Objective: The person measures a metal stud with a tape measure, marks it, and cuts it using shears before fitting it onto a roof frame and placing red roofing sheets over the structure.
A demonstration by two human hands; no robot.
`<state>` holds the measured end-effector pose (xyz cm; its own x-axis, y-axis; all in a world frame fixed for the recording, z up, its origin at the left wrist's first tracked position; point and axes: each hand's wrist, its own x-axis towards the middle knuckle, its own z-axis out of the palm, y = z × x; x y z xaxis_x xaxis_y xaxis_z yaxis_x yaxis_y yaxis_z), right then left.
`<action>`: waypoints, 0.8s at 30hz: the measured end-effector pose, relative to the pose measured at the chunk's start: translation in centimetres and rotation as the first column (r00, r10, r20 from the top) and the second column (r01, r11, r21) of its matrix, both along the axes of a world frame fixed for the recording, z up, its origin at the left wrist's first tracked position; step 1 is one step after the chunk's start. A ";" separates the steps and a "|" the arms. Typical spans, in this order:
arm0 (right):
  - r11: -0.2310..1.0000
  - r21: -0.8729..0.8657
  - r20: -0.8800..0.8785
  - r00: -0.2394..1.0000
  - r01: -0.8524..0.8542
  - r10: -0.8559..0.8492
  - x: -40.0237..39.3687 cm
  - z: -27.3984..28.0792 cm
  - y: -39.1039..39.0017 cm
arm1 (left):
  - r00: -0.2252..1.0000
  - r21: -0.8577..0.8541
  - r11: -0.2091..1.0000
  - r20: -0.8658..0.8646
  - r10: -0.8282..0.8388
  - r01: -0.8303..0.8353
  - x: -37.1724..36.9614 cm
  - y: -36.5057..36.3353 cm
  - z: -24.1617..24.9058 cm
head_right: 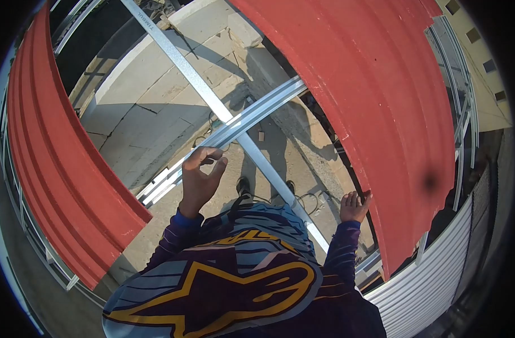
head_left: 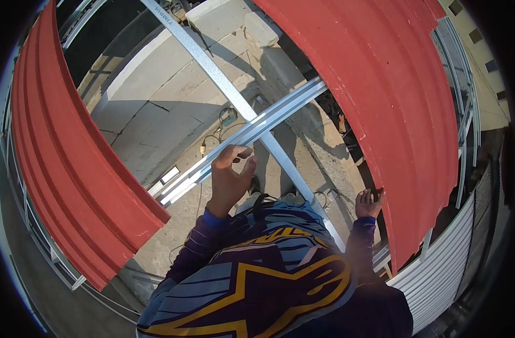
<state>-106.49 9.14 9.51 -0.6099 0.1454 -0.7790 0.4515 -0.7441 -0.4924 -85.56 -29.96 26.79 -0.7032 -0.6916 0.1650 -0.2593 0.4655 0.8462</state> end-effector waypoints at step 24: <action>0.964 0.016 -0.115 0.958 0.265 -0.262 1.1 -5.2 5.0 | 0.906 0.222 0.891 0.065 -0.418 0.396 -5.8 5.2 -2.9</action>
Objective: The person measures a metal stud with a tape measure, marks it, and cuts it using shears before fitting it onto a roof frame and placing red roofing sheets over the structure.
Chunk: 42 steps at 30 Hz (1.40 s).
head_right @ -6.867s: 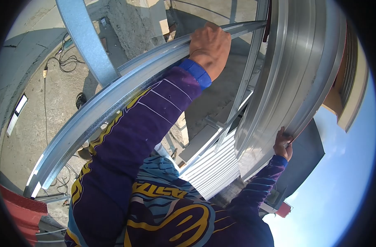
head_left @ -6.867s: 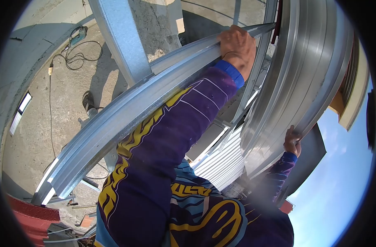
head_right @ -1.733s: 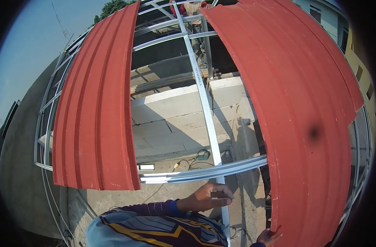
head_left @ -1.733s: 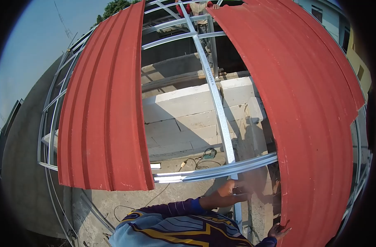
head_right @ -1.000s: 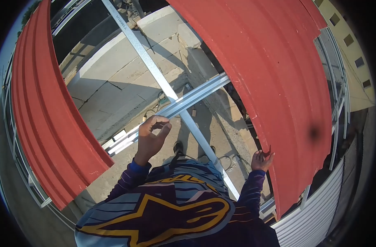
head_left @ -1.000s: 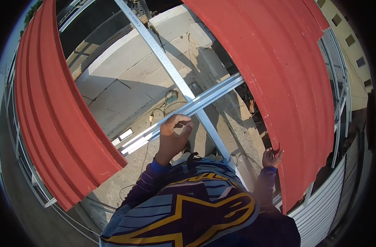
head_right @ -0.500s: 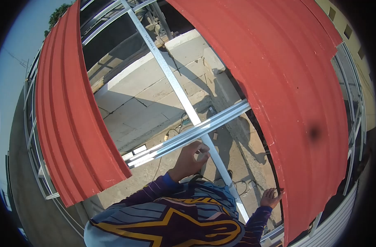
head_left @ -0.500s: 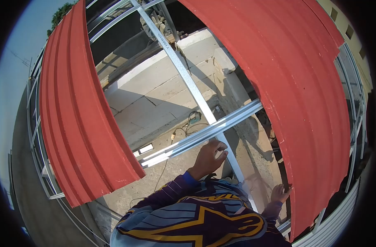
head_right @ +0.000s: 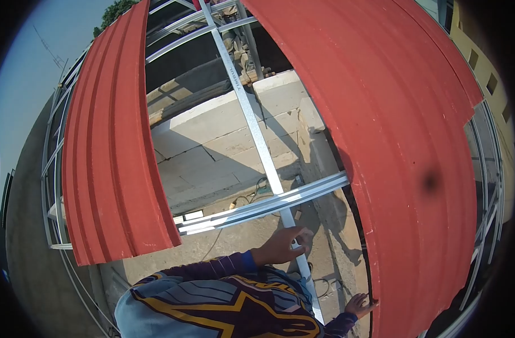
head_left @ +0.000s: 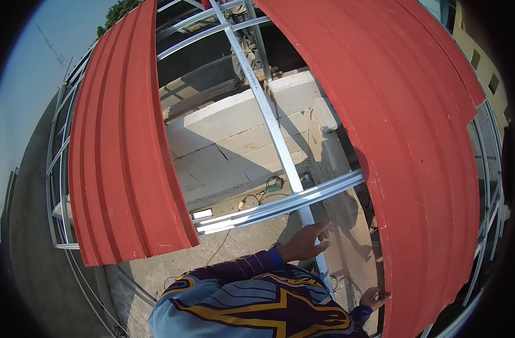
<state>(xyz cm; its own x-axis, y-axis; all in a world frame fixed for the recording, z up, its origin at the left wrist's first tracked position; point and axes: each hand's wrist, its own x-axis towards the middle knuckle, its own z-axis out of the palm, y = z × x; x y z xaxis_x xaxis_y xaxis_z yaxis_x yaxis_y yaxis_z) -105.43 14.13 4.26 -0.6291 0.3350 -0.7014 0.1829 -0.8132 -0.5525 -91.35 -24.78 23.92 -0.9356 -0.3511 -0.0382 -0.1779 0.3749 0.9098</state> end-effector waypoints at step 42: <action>0.963 -0.158 -0.137 0.961 0.219 -0.241 -6.6 -7.3 9.1 | 0.992 0.848 0.518 0.122 0.018 -0.113 -18.5 7.7 -7.5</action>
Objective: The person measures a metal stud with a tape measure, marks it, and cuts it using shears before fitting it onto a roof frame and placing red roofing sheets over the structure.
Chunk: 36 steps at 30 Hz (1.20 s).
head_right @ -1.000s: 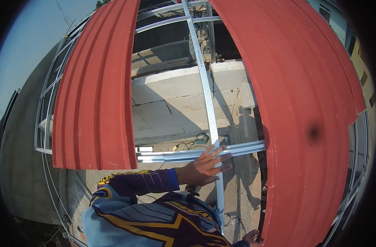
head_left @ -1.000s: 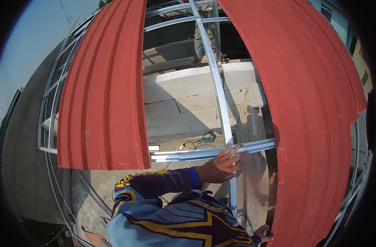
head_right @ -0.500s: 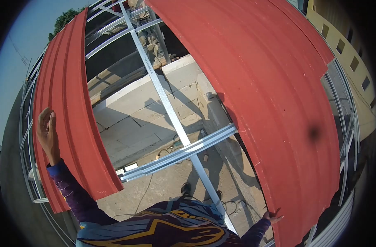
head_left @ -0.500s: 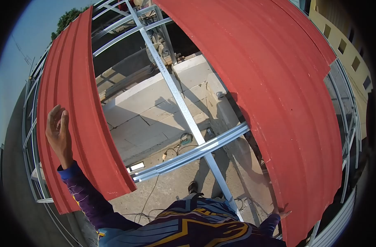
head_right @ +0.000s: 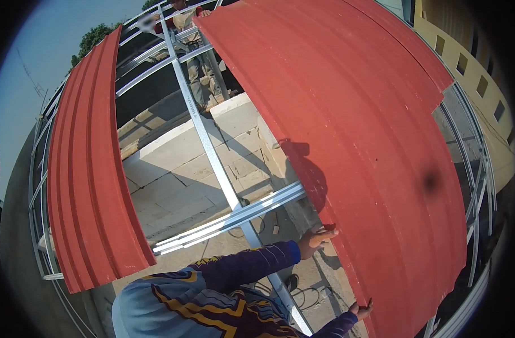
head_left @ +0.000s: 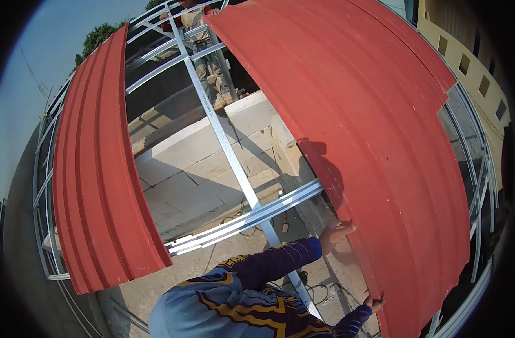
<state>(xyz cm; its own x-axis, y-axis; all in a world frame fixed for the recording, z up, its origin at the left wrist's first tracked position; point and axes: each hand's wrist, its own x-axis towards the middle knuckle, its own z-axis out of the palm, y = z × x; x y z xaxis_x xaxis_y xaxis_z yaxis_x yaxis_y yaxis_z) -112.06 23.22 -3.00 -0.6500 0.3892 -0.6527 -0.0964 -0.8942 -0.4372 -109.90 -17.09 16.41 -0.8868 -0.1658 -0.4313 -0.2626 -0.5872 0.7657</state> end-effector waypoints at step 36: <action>0.986 0.076 -0.425 0.899 0.145 -0.099 9.5 37.1 -9.9 | 0.313 -0.370 -0.163 -0.392 -0.865 -0.915 -2.2 2.6 22.6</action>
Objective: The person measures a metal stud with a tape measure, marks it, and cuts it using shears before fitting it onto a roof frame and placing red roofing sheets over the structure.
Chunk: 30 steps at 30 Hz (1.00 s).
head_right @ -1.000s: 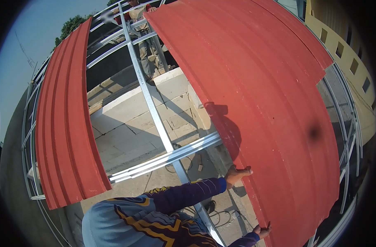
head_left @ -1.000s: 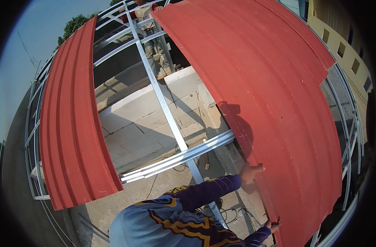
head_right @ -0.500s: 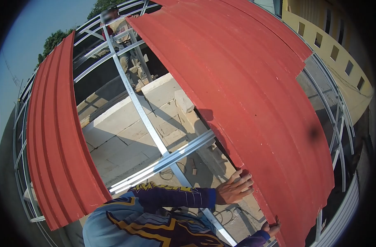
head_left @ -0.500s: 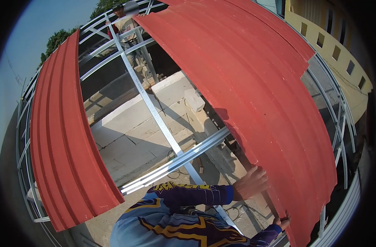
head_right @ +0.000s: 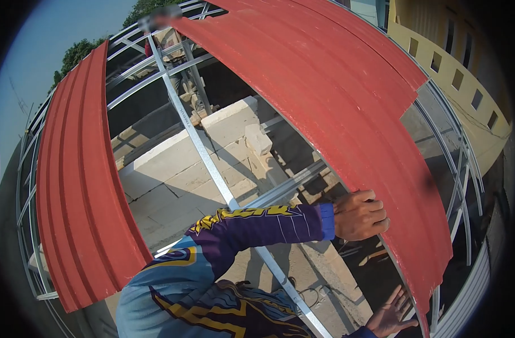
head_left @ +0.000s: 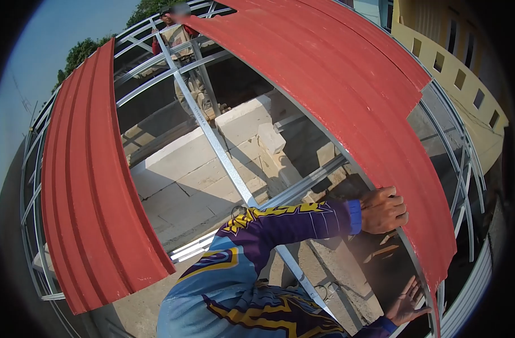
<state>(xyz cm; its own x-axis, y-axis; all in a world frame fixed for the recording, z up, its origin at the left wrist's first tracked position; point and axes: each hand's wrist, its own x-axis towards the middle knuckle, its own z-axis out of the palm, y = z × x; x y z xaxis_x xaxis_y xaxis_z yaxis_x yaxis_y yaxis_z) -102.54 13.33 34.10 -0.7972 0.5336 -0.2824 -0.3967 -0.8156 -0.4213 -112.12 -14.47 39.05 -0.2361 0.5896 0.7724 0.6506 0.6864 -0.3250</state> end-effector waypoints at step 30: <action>0.754 -0.605 -0.087 0.962 -0.257 0.258 -17.8 -1.9 -15.6 | 0.973 0.111 0.991 -0.212 0.093 -0.070 9.7 -7.6 21.3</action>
